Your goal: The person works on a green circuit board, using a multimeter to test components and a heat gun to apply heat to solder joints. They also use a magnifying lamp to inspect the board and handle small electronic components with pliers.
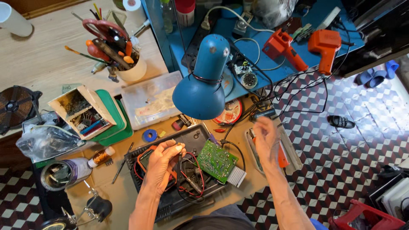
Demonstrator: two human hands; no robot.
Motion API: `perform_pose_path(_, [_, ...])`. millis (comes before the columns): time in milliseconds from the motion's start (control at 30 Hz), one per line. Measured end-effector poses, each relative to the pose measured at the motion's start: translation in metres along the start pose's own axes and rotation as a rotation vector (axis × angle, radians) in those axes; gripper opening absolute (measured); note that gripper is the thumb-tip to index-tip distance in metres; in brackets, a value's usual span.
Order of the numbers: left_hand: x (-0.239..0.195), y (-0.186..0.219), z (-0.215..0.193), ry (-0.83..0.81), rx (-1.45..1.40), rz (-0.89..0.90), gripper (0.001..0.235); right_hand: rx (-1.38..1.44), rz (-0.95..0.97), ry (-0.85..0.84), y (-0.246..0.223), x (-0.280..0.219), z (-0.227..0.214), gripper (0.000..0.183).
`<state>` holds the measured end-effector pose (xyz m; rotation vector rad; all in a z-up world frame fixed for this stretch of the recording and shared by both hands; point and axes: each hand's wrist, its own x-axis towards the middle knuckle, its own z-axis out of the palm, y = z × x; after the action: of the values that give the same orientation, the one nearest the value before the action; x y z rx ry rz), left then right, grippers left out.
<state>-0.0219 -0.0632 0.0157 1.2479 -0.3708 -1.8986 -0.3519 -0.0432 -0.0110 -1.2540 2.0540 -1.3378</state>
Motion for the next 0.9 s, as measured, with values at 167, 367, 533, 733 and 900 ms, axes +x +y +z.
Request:
perform_pose_path(167, [0.001, 0.000, 0.000, -0.011, -0.018, 0.007, 0.033, 0.175, 0.067, 0.111, -0.018, 0.062, -0.016, 0.022])
perform_pose_path(367, [0.002, 0.004, 0.007, 0.010, -0.017, 0.000, 0.032, 0.235, 0.067, 0.126, -0.054, 0.114, -0.015, 0.026])
perform_pose_path(533, [-0.005, 0.003, 0.006, 0.011, -0.036, 0.021, 0.032, 0.340, 0.117, 0.050, -0.048, 0.109, -0.004, 0.034])
perform_pose_path(733, [-0.018, -0.008, -0.001, 0.013, -0.109, 0.039, 0.035, 0.243, -0.016, -0.162, -0.040, 0.042, 0.027, 0.028])
perform_pose_path(900, [-0.050, -0.022, -0.020, 0.035, -0.188, 0.106, 0.033, 0.301, 0.141, -0.418, -0.051, -0.019, 0.059, 0.025])
